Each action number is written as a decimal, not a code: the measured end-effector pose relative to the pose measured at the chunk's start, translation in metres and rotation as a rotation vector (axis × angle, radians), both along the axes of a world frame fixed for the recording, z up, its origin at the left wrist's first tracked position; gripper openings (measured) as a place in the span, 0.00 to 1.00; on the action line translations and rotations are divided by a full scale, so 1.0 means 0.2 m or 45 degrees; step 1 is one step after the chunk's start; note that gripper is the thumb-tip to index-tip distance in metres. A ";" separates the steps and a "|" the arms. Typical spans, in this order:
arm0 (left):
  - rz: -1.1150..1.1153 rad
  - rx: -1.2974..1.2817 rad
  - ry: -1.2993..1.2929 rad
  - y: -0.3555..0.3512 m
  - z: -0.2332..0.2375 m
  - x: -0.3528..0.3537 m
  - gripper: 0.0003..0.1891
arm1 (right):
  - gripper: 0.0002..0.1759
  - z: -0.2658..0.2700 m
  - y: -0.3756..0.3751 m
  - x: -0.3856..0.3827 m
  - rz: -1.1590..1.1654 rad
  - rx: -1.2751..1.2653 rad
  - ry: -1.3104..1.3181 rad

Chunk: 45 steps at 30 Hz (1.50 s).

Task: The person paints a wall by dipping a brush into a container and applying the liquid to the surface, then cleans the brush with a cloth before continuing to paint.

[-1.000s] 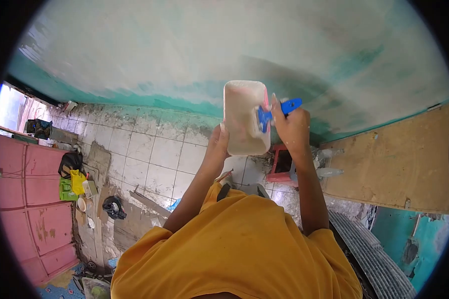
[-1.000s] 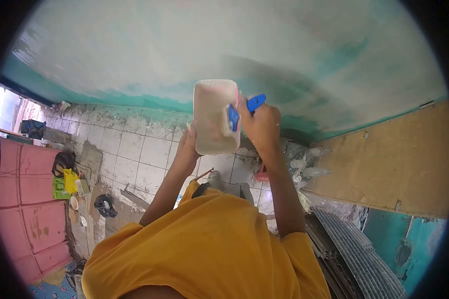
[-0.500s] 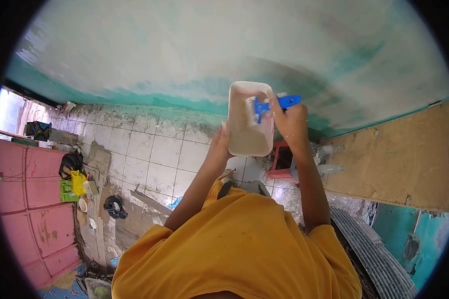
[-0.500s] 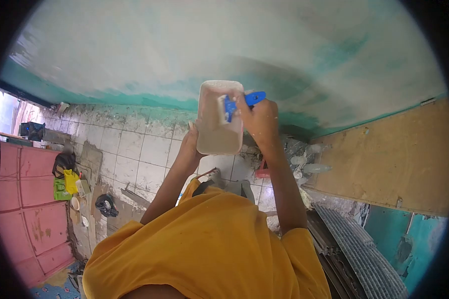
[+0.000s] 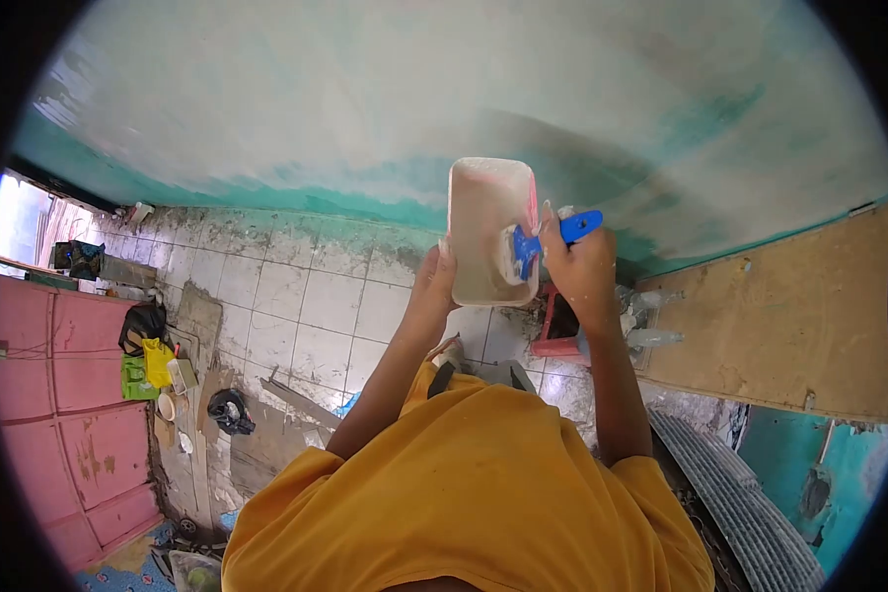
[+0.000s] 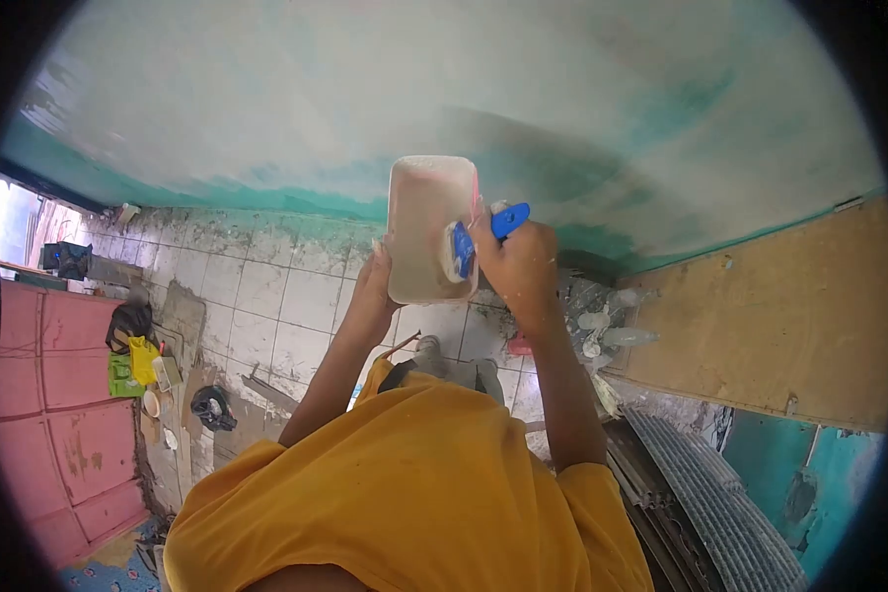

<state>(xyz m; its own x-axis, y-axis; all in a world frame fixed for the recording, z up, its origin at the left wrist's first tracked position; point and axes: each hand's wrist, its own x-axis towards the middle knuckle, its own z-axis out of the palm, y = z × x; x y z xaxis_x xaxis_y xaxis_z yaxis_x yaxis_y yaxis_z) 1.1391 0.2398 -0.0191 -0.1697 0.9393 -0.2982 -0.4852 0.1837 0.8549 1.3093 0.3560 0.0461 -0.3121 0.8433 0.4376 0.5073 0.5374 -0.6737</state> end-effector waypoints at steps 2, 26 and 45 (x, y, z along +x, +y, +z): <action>0.012 -0.012 0.016 -0.01 0.01 0.00 0.37 | 0.21 0.02 -0.01 -0.03 -0.078 0.002 0.074; -0.079 -0.006 0.073 0.00 0.07 0.02 0.39 | 0.15 0.08 0.08 -0.01 -0.093 -0.046 -0.021; 0.111 0.017 -0.006 0.03 0.06 0.26 0.37 | 0.17 0.03 0.17 0.15 0.053 -0.189 0.053</action>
